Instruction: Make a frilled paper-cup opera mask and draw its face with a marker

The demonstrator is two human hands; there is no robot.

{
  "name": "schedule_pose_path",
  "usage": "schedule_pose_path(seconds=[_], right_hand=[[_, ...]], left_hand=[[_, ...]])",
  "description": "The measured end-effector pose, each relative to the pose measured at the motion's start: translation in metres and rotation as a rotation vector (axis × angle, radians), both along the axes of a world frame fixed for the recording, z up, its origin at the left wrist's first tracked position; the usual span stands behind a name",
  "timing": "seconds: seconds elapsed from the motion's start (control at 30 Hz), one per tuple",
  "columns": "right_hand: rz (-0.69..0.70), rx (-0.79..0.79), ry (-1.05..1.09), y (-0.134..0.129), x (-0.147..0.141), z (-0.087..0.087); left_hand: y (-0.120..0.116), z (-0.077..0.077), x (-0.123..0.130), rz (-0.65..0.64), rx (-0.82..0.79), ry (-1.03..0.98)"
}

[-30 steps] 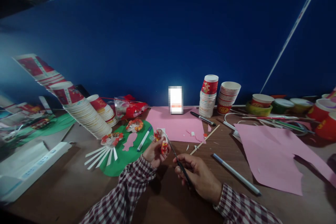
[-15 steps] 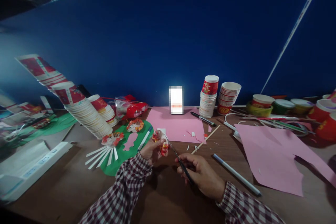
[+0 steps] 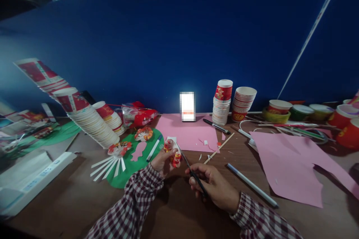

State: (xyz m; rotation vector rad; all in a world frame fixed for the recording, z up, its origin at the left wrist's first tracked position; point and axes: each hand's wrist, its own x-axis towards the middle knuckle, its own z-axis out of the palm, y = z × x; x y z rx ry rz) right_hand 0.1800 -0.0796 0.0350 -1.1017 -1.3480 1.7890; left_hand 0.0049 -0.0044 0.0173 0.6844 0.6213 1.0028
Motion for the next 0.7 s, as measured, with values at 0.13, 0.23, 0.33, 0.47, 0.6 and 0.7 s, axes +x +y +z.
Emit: schedule_pose_path(seconds=[0.13, 0.23, 0.33, 0.47, 0.6, 0.7], right_hand=[[-0.012, 0.002, -0.018, -0.0004, -0.0012, 0.0002], [0.008, 0.018, 0.011, -0.0002, -0.0011, 0.0004], [0.026, 0.006, 0.034, 0.0004, -0.0001, 0.0012], [0.03, 0.002, 0.018, 0.001, 0.0016, 0.0023], [0.015, 0.011, 0.023, 0.0008, 0.0016, 0.001], [0.003, 0.021, 0.015, 0.0004, 0.0009, -0.0009]], left_hand=[[0.0001, -0.0003, -0.0002, 0.002, -0.007, 0.009], [-0.0009, 0.001, 0.0013, 0.007, 0.018, -0.008], [-0.0021, 0.0031, 0.0031, -0.006, 0.076, -0.037], [-0.0027, 0.0045, 0.0035, -0.012, 0.077, -0.033], [-0.0024, 0.0038, 0.0026, -0.012, 0.054, -0.019], [-0.0022, 0.003, 0.0024, -0.004, 0.031, -0.015]])
